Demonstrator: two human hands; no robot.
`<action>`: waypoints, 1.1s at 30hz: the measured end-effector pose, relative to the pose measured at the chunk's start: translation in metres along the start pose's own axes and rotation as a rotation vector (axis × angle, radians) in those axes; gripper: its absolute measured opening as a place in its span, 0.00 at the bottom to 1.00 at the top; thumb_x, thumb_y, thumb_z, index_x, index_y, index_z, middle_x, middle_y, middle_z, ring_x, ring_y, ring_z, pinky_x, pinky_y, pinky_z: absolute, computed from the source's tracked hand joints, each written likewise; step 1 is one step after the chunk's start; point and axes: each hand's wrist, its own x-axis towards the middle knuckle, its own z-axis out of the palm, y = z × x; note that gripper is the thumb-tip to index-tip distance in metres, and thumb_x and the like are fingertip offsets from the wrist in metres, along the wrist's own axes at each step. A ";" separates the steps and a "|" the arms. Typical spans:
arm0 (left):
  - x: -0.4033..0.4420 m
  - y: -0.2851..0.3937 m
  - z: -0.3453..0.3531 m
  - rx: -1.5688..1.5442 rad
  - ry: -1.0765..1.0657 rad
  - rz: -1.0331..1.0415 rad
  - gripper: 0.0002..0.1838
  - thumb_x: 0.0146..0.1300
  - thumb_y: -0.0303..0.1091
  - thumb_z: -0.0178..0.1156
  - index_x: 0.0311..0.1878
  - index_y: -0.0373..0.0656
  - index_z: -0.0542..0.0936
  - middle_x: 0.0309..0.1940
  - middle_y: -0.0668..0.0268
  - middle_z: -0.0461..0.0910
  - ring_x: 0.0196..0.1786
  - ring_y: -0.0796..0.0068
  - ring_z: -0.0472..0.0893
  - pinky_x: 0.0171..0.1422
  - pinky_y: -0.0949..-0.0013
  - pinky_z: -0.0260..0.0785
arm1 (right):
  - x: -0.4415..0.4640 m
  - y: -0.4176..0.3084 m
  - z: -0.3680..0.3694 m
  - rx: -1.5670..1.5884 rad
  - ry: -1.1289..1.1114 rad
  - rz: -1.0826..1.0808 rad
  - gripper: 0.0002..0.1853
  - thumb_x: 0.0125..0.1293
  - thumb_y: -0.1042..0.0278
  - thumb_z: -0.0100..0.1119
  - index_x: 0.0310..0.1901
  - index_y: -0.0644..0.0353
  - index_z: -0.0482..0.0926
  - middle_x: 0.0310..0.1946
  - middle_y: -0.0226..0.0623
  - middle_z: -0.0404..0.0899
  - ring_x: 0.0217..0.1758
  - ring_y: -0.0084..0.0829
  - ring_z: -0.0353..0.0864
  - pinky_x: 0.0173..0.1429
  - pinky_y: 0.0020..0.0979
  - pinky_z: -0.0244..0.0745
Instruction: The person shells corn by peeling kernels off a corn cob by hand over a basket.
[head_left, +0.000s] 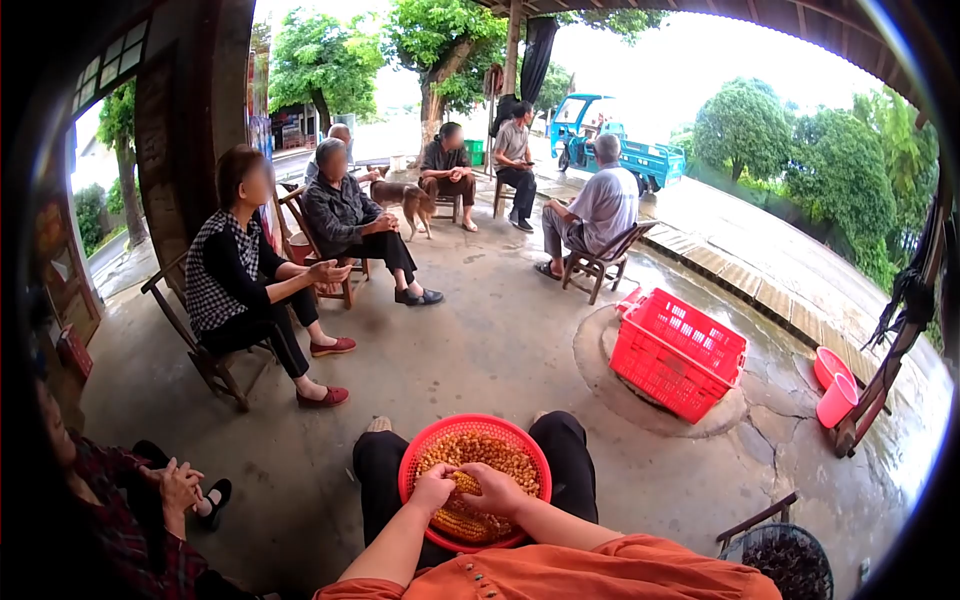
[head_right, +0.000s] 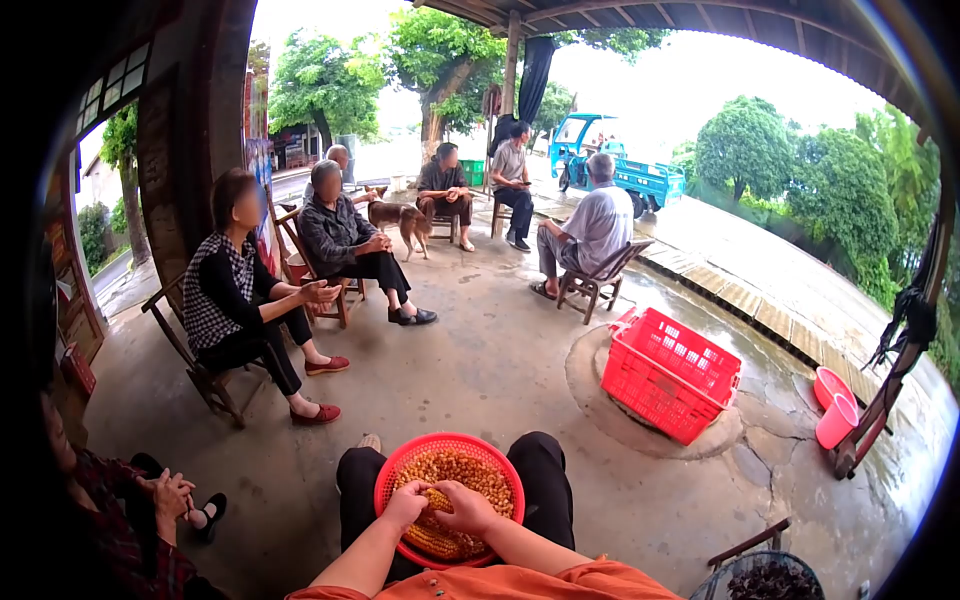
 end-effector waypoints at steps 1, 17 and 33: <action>-0.002 0.005 -0.001 0.000 0.000 0.001 0.14 0.62 0.25 0.54 0.50 0.42 0.79 0.34 0.70 0.79 0.32 0.79 0.76 0.37 0.77 0.68 | 0.000 -0.001 -0.001 -0.001 -0.022 0.035 0.30 0.60 0.57 0.67 0.61 0.61 0.73 0.55 0.49 0.78 0.59 0.46 0.78 0.61 0.38 0.74; -0.008 0.019 0.000 -0.221 -0.006 -0.098 0.10 0.64 0.26 0.56 0.48 0.43 0.78 0.35 0.70 0.79 0.30 0.81 0.77 0.34 0.76 0.71 | 0.003 0.007 0.002 0.080 -0.002 0.082 0.31 0.61 0.50 0.69 0.60 0.62 0.74 0.52 0.50 0.80 0.56 0.45 0.81 0.58 0.38 0.75; -0.006 0.017 0.001 -0.275 0.005 -0.047 0.03 0.68 0.32 0.59 0.43 0.48 0.78 0.34 0.73 0.79 0.29 0.83 0.77 0.34 0.77 0.72 | 0.001 0.008 0.000 0.063 -0.035 0.112 0.30 0.61 0.54 0.68 0.60 0.62 0.74 0.49 0.52 0.81 0.54 0.46 0.82 0.56 0.38 0.76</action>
